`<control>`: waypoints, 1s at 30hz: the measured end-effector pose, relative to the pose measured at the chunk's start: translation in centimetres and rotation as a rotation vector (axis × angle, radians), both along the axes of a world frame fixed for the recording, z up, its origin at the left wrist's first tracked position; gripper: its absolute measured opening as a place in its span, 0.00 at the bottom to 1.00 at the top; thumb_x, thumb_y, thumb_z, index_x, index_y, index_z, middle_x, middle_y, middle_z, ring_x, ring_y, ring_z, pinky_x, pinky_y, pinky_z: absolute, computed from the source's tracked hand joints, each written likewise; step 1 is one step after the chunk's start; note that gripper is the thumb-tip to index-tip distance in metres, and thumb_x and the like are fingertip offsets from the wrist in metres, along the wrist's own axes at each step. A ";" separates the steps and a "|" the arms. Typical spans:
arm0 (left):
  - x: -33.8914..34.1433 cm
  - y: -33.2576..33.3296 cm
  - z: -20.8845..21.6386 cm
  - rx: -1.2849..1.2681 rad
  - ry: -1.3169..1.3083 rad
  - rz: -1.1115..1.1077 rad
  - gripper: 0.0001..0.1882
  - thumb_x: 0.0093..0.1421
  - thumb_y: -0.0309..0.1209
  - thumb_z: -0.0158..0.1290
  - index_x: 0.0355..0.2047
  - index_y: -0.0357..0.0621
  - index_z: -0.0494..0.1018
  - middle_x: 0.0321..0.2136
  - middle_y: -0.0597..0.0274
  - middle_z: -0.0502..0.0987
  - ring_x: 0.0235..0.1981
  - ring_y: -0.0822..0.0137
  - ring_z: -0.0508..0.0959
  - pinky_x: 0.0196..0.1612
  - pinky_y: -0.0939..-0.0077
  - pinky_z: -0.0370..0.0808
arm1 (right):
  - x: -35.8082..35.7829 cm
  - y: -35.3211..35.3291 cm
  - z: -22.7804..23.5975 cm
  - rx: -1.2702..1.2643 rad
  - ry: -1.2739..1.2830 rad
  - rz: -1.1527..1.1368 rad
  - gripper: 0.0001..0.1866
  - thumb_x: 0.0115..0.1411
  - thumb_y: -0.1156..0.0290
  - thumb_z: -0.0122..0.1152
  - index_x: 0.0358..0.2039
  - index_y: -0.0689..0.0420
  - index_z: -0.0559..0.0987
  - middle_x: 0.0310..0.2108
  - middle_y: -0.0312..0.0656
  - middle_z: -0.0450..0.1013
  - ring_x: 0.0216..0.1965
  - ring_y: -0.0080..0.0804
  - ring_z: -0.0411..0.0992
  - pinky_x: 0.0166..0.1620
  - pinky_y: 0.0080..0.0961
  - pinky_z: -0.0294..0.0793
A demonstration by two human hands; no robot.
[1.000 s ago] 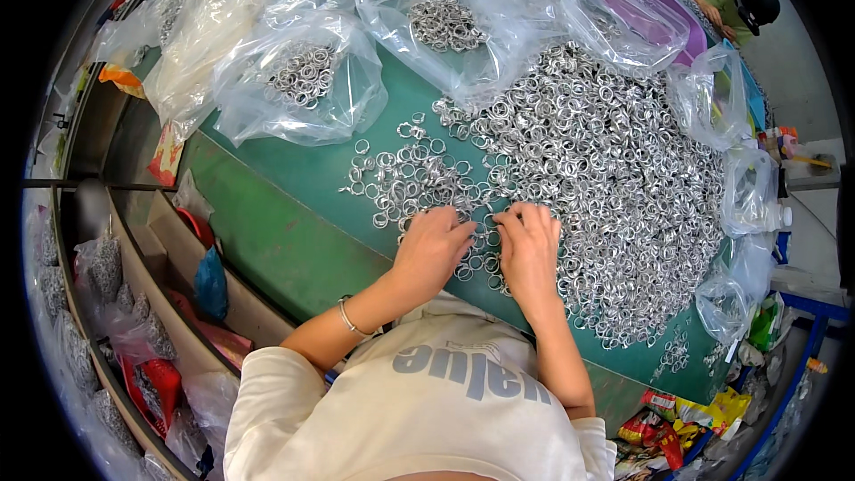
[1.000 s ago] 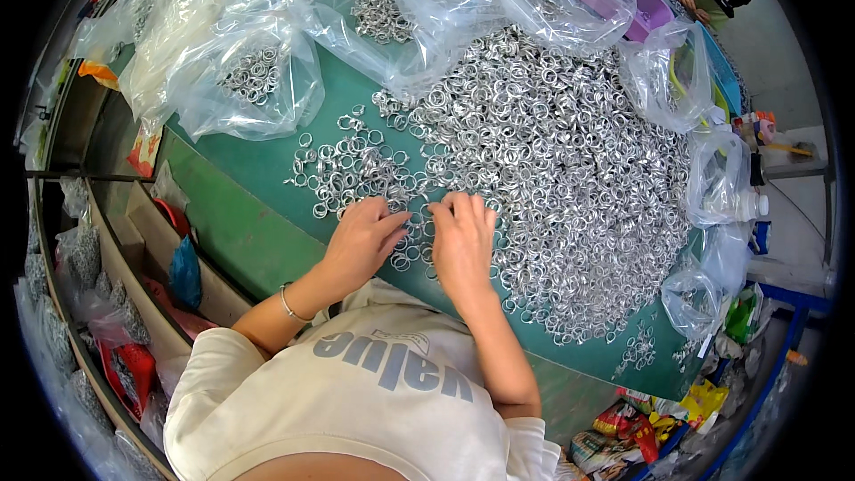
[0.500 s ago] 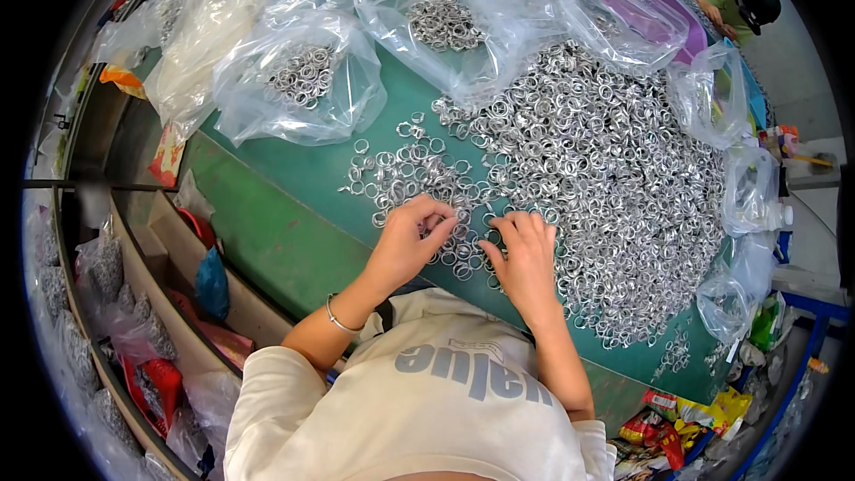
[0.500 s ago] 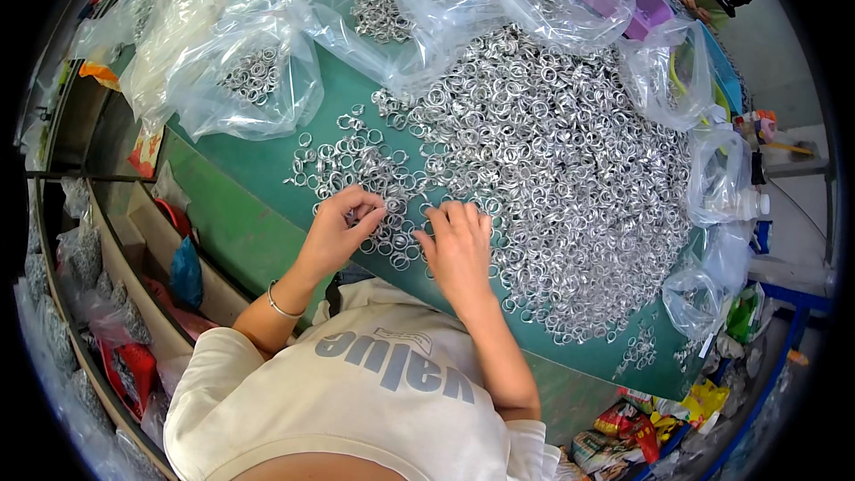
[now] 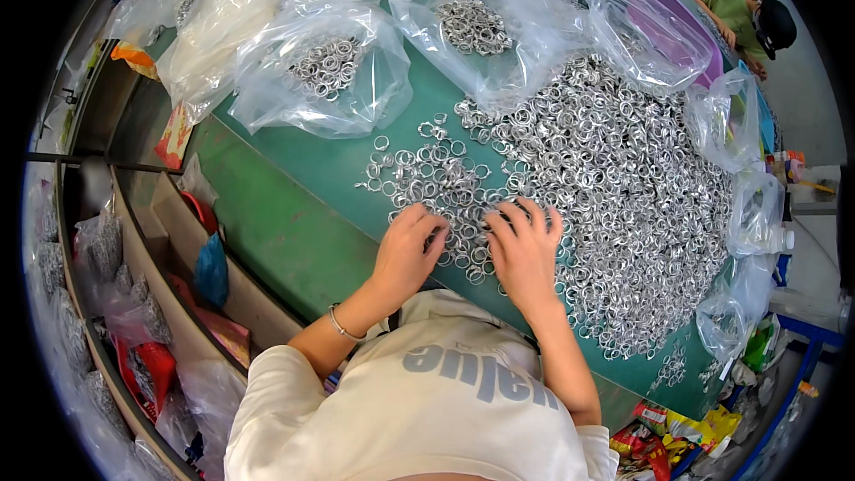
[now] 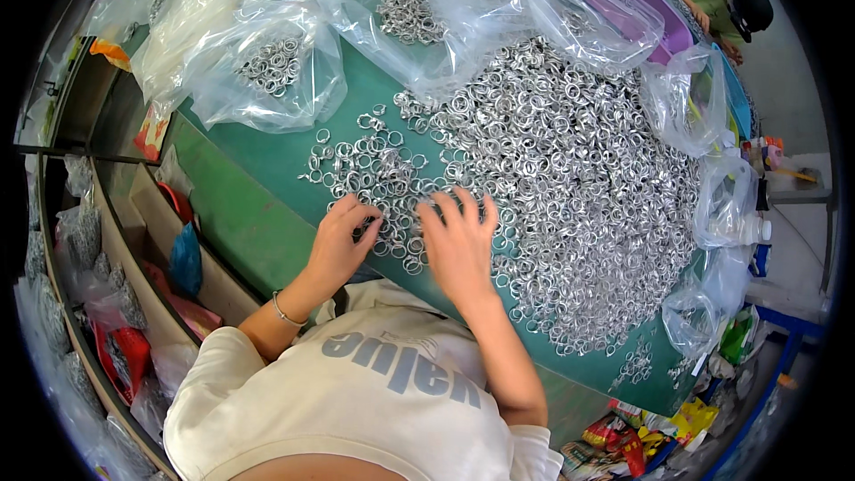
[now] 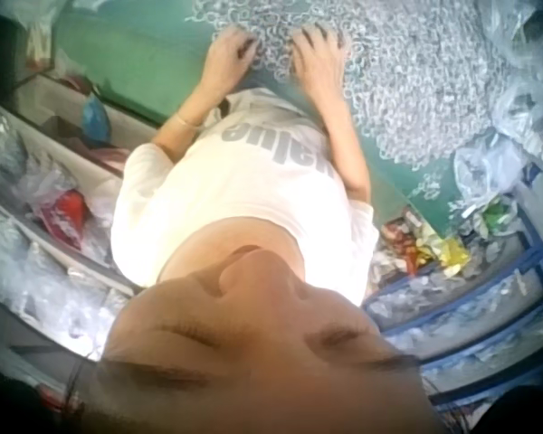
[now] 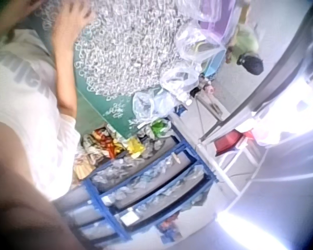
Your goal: The person sorts small metal rings from a large pile on a green table into several small plastic bags by hand.
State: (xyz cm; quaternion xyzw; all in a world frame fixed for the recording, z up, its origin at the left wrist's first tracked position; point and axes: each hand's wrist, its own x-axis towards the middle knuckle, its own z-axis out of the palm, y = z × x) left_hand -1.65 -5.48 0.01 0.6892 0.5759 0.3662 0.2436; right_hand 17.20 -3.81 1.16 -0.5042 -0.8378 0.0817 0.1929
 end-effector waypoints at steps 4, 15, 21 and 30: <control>0.1 -0.1 -0.3 0.023 0.010 -0.005 0.07 0.49 0.19 0.58 0.30 0.39 0.74 0.23 0.58 0.67 0.27 0.59 0.70 0.30 0.69 0.68 | 2.1 -0.4 0.2 0.024 -0.033 -0.115 0.12 0.50 0.75 0.59 0.38 0.56 0.76 0.40 0.39 0.70 0.49 0.41 0.64 0.57 0.53 0.51; 0.0 -0.5 -0.1 0.042 0.019 -0.056 0.08 0.48 0.20 0.58 0.30 0.39 0.74 0.23 0.58 0.67 0.27 0.57 0.69 0.31 0.67 0.67 | -0.2 0.6 0.2 -0.015 -0.038 0.051 0.13 0.51 0.73 0.59 0.39 0.54 0.76 0.45 0.40 0.68 0.52 0.42 0.62 0.58 0.54 0.50; 1.5 -0.6 -0.8 0.091 0.024 -0.083 0.09 0.48 0.20 0.57 0.32 0.41 0.74 0.24 0.58 0.67 0.27 0.58 0.70 0.32 0.66 0.67 | -0.1 1.5 1.1 -0.004 0.136 -0.107 0.13 0.50 0.77 0.58 0.38 0.55 0.76 0.44 0.41 0.68 0.51 0.41 0.63 0.58 0.49 0.51; -0.2 -0.6 0.5 0.024 0.017 0.021 0.10 0.49 0.21 0.57 0.34 0.41 0.73 0.23 0.59 0.66 0.26 0.58 0.68 0.31 0.67 0.65 | -2.4 5.3 0.5 -0.024 0.065 0.167 0.15 0.49 0.74 0.62 0.39 0.51 0.76 0.46 0.38 0.68 0.52 0.39 0.62 0.57 0.50 0.52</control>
